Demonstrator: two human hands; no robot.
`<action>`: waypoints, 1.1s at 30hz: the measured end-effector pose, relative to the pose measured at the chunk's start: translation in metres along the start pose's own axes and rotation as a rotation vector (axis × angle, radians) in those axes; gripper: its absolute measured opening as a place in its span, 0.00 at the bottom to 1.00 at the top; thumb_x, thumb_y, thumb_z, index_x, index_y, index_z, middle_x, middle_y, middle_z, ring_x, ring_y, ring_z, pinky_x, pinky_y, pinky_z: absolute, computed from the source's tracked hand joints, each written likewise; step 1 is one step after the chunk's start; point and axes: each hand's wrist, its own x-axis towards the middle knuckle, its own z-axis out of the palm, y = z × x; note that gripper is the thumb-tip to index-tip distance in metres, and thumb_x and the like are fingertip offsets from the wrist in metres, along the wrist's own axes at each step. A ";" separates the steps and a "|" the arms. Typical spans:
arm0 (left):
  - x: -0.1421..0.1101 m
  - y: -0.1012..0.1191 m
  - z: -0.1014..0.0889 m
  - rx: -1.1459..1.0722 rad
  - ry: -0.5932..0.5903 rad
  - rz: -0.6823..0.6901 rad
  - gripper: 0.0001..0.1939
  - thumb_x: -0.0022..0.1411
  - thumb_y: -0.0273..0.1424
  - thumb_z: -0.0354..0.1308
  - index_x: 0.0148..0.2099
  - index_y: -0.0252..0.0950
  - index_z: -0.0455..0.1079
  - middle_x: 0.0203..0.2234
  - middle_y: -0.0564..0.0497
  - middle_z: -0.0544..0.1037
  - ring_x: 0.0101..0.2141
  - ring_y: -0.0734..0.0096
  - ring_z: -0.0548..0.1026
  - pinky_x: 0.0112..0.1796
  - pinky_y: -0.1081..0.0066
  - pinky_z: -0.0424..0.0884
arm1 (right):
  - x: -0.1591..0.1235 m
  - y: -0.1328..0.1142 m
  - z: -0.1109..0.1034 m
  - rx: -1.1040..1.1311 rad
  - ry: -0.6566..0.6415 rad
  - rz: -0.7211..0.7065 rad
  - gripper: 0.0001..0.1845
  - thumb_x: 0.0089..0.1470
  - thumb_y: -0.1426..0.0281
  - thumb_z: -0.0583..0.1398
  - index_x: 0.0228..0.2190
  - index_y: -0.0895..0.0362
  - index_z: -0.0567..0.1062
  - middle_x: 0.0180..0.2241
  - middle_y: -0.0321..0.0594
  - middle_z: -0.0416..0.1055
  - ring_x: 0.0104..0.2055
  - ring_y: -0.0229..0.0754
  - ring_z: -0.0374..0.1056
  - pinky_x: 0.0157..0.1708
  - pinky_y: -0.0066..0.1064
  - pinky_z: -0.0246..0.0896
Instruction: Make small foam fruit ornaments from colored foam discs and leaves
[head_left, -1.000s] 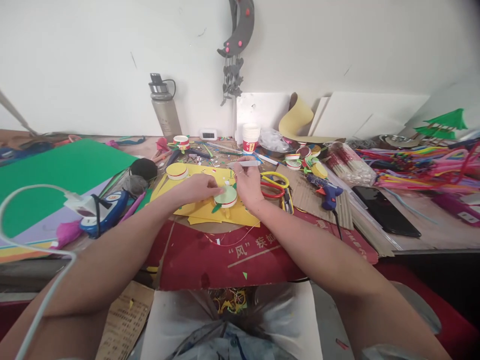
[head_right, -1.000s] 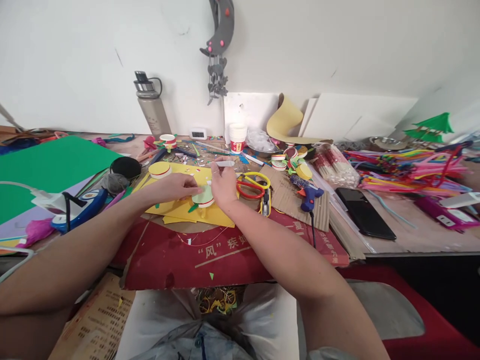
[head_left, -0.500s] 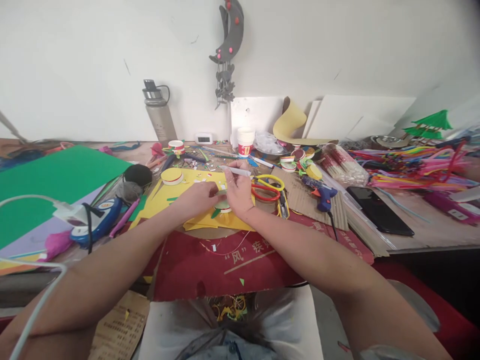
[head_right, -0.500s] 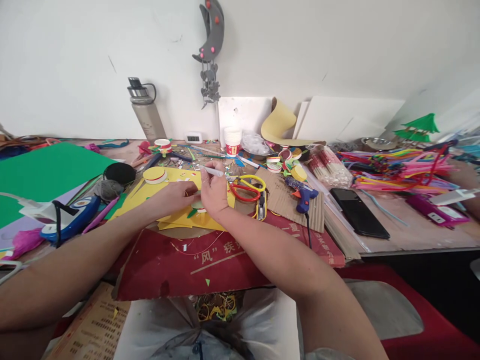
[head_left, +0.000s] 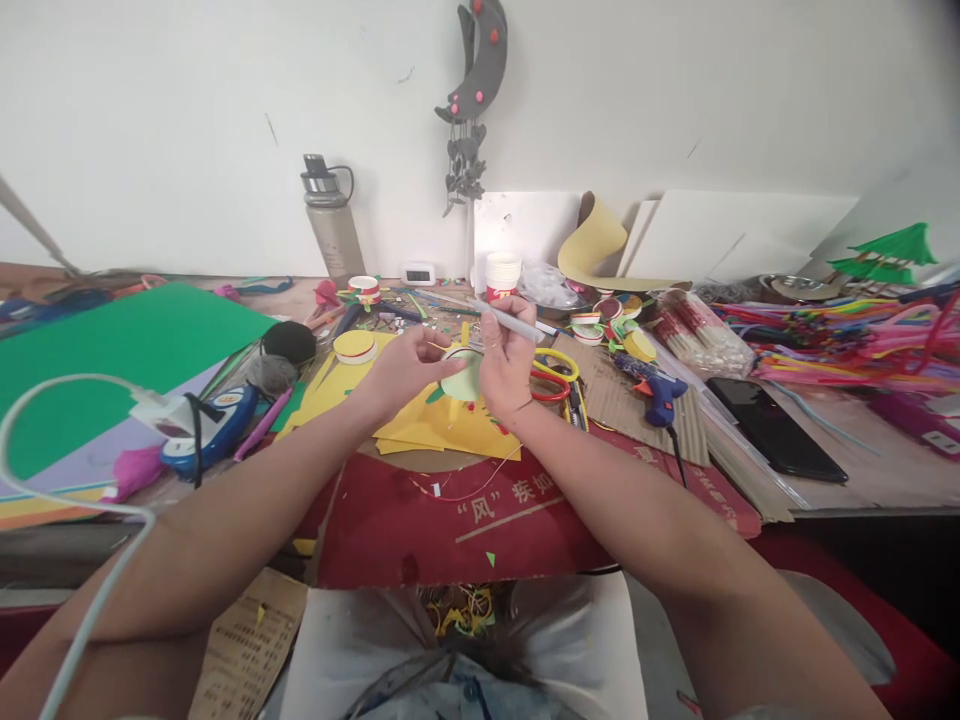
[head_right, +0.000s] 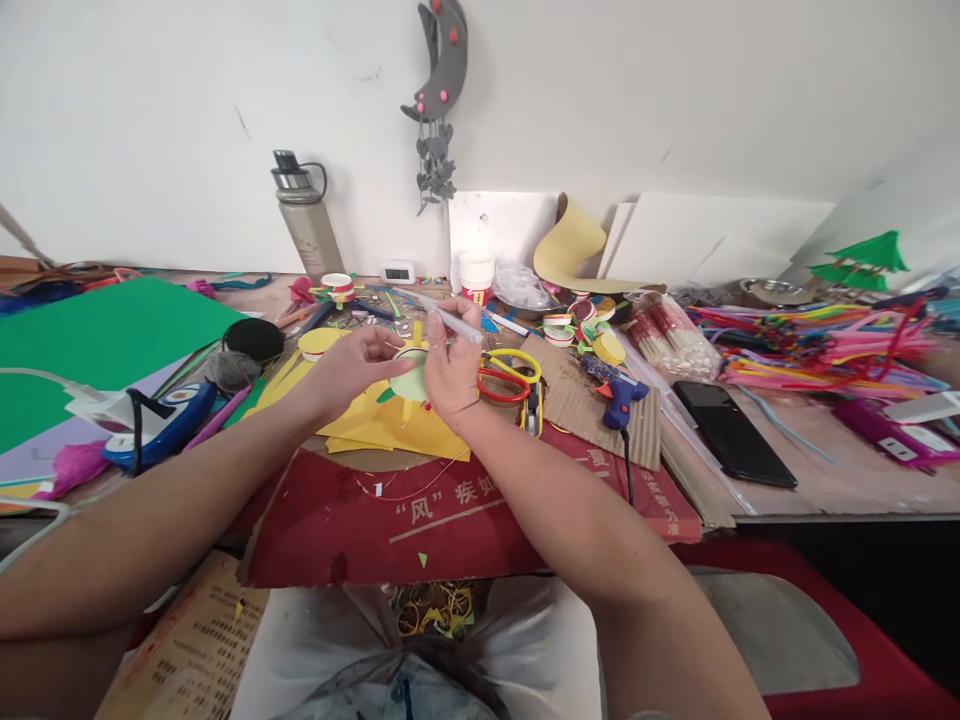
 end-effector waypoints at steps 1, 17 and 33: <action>0.000 0.000 0.000 -0.071 -0.026 -0.027 0.31 0.42 0.48 0.77 0.43 0.36 0.73 0.32 0.52 0.79 0.34 0.69 0.75 0.39 0.67 0.69 | 0.002 0.000 -0.001 -0.006 0.011 -0.012 0.11 0.68 0.54 0.55 0.42 0.47 0.67 0.42 0.39 0.64 0.44 0.43 0.66 0.48 0.39 0.65; 0.006 0.003 -0.006 -0.486 0.053 -0.087 0.15 0.58 0.31 0.70 0.42 0.35 0.67 0.37 0.50 0.80 0.34 0.73 0.77 0.34 0.70 0.76 | 0.004 -0.030 -0.012 0.187 -0.143 0.089 0.12 0.65 0.53 0.60 0.39 0.47 0.68 0.36 0.36 0.66 0.35 0.41 0.67 0.40 0.38 0.67; 0.006 0.000 -0.003 -0.519 0.001 -0.001 0.12 0.54 0.25 0.68 0.42 0.32 0.74 0.32 0.52 0.80 0.31 0.76 0.76 0.35 0.72 0.75 | -0.002 -0.037 -0.016 -0.021 -0.330 -0.090 0.01 0.63 0.67 0.62 0.38 0.49 0.73 0.37 0.36 0.74 0.39 0.41 0.71 0.43 0.37 0.66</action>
